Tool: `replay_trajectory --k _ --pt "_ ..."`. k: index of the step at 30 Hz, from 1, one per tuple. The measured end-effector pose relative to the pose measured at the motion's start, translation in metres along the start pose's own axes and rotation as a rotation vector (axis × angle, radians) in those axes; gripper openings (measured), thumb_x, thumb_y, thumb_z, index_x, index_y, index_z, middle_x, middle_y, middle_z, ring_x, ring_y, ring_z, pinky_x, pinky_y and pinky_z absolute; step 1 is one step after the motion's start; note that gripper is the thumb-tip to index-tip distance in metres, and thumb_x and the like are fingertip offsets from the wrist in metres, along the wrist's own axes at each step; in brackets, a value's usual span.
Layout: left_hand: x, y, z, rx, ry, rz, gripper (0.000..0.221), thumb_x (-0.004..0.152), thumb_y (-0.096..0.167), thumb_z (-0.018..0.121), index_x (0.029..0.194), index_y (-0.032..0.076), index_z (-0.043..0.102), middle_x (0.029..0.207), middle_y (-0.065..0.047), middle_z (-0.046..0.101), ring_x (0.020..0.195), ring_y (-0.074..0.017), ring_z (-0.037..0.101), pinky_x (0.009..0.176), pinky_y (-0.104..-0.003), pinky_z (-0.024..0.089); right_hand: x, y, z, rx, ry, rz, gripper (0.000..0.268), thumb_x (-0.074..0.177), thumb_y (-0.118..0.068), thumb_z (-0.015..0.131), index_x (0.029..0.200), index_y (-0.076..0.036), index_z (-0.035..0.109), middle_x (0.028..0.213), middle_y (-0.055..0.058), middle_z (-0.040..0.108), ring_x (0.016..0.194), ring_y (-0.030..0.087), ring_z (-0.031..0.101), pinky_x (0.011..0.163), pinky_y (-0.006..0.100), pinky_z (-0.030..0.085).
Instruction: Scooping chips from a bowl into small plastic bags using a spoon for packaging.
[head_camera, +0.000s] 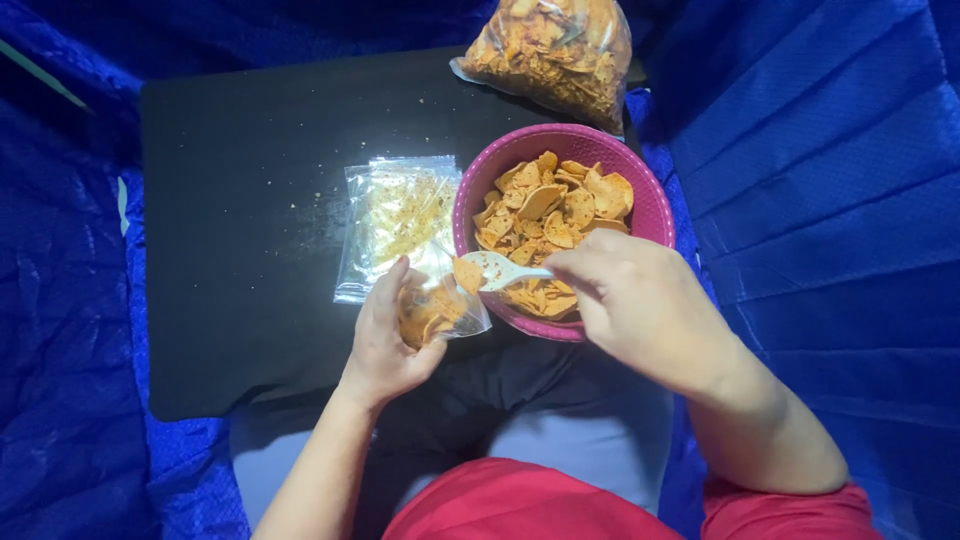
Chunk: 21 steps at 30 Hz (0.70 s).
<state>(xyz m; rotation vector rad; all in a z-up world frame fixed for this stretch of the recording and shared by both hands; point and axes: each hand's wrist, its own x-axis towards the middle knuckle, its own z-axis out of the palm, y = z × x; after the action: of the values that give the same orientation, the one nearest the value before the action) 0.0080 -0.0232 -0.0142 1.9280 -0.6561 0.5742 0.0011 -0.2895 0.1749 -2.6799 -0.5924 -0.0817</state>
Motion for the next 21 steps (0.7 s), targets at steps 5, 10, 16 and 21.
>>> replay_trajectory --k 5,10,16,21 --pt "0.001 0.000 0.000 -0.026 -0.002 -0.015 0.098 0.069 0.005 0.082 0.155 0.000 0.034 0.114 -0.017 0.065 0.100 -0.0371 0.066 0.092 -0.049 0.056 0.005 -0.010 0.017 -0.288 -0.007 -0.070 0.018 0.087 -0.013 0.062 0.098 -0.020 0.074 0.081 0.003 0.064 0.078 0.026 0.069 0.070 0.038 0.056" --pt "0.004 0.004 -0.002 -0.035 -0.005 -0.018 0.099 0.069 0.003 0.083 0.155 0.001 0.034 0.114 -0.018 0.065 0.100 -0.0374 0.067 0.092 -0.049 0.056 0.014 -0.022 0.040 -0.377 -0.017 -0.117 0.018 0.079 -0.016 0.065 0.095 -0.019 0.070 0.084 0.003 0.060 0.081 0.027 0.067 0.068 0.038 0.055" --pt "0.001 0.002 -0.003 -0.035 -0.017 -0.044 0.100 0.067 0.003 0.083 0.155 0.000 0.034 0.115 -0.019 0.064 0.101 -0.0382 0.066 0.094 -0.050 0.055 0.007 -0.018 0.037 -0.414 0.057 -0.213 0.020 0.080 -0.010 0.064 0.099 -0.015 0.068 0.086 0.006 0.059 0.085 0.028 0.065 0.072 0.038 0.053" --pt "0.000 0.001 -0.002 -0.031 0.003 -0.028 0.099 0.067 0.004 0.082 0.154 -0.001 0.035 0.117 -0.020 0.064 0.104 -0.0402 0.066 0.096 -0.050 0.055 -0.033 0.012 0.012 -0.349 0.101 -0.020 0.044 0.076 -0.007 0.065 0.119 -0.014 0.071 0.107 0.009 0.064 0.108 0.029 0.066 0.095 0.040 0.051"
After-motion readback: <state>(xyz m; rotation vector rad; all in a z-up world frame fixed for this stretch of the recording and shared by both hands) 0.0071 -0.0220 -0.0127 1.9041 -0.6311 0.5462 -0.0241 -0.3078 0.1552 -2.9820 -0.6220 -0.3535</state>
